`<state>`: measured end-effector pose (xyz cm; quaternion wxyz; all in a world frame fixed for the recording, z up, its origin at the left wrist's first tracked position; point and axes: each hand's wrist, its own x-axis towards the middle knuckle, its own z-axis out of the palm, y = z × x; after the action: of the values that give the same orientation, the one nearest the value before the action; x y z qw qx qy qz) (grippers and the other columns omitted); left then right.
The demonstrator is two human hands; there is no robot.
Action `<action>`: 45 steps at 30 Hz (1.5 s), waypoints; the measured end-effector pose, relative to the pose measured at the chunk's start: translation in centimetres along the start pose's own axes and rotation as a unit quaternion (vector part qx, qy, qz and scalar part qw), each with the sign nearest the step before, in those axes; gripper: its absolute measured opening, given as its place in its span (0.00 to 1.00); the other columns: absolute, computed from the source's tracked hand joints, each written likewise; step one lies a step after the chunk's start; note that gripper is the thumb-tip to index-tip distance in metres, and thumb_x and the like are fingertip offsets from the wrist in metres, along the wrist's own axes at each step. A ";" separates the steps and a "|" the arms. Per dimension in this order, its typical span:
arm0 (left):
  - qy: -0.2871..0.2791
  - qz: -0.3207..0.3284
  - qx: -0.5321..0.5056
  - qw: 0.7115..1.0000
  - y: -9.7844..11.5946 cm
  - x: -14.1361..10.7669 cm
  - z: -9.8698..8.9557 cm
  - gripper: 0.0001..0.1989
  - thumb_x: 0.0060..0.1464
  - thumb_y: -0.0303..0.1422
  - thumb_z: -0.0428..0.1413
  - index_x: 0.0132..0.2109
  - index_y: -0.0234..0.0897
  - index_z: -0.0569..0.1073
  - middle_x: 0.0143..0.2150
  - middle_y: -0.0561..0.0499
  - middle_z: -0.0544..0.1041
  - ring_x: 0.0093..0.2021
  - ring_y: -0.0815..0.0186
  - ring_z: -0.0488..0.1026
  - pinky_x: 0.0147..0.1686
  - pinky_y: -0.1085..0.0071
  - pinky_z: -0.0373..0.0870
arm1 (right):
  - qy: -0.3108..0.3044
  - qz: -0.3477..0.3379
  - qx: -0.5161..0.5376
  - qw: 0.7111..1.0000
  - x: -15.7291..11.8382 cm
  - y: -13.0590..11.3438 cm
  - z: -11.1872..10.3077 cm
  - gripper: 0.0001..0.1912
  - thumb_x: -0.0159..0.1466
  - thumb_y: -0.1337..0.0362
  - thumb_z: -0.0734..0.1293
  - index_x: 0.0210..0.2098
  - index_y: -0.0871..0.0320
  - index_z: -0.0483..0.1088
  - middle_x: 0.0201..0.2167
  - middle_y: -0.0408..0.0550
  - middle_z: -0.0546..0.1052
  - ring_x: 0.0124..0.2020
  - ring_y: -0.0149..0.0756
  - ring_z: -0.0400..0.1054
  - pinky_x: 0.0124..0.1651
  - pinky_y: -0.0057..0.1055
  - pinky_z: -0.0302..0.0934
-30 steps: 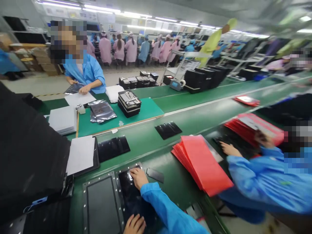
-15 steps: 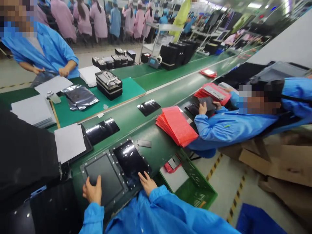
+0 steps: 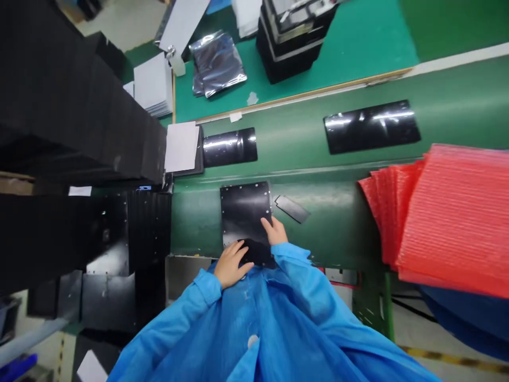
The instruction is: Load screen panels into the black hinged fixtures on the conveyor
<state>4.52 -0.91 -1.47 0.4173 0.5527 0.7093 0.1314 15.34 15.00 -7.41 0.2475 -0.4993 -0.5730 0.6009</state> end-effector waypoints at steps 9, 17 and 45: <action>0.213 -0.039 0.100 0.971 -2.7 -7.5 -9.8 0.24 0.56 0.47 0.49 0.53 0.37 0.71 0.58 0.44 0.68 0.61 0.55 0.60 0.62 0.55 0.53 | 0.096 0.040 0.029 0.994 -0.7 -0.4 -4.4 0.26 0.52 0.46 0.66 0.40 0.62 0.71 0.35 0.54 0.78 0.40 0.45 0.72 0.49 0.46 0.64; 0.482 -0.504 -0.004 0.717 -16.5 -13.2 -27.0 0.31 0.56 0.38 0.52 0.61 0.21 0.59 0.61 0.32 0.62 0.61 0.43 0.58 0.58 0.45 0.54 | -0.290 0.018 0.033 0.956 -4.4 -7.4 17.6 0.22 0.53 0.53 0.69 0.44 0.58 0.70 0.44 0.52 0.76 0.46 0.41 0.70 0.53 0.41 0.62; 0.123 -0.134 0.052 0.982 5.5 8.2 0.0 0.43 0.48 0.48 0.56 0.65 0.31 0.52 0.68 0.32 0.44 0.68 0.40 0.35 0.59 0.36 0.39 | 0.018 -0.084 -0.449 0.889 2.3 -1.6 -9.8 0.32 0.59 0.56 0.65 0.59 0.63 0.59 0.64 0.61 0.55 0.65 0.56 0.43 0.62 0.54 0.41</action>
<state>7.86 8.38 -1.56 0.3111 0.4533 0.8288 0.1040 22.68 21.69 -5.10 0.0571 -0.5179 -0.8169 0.2473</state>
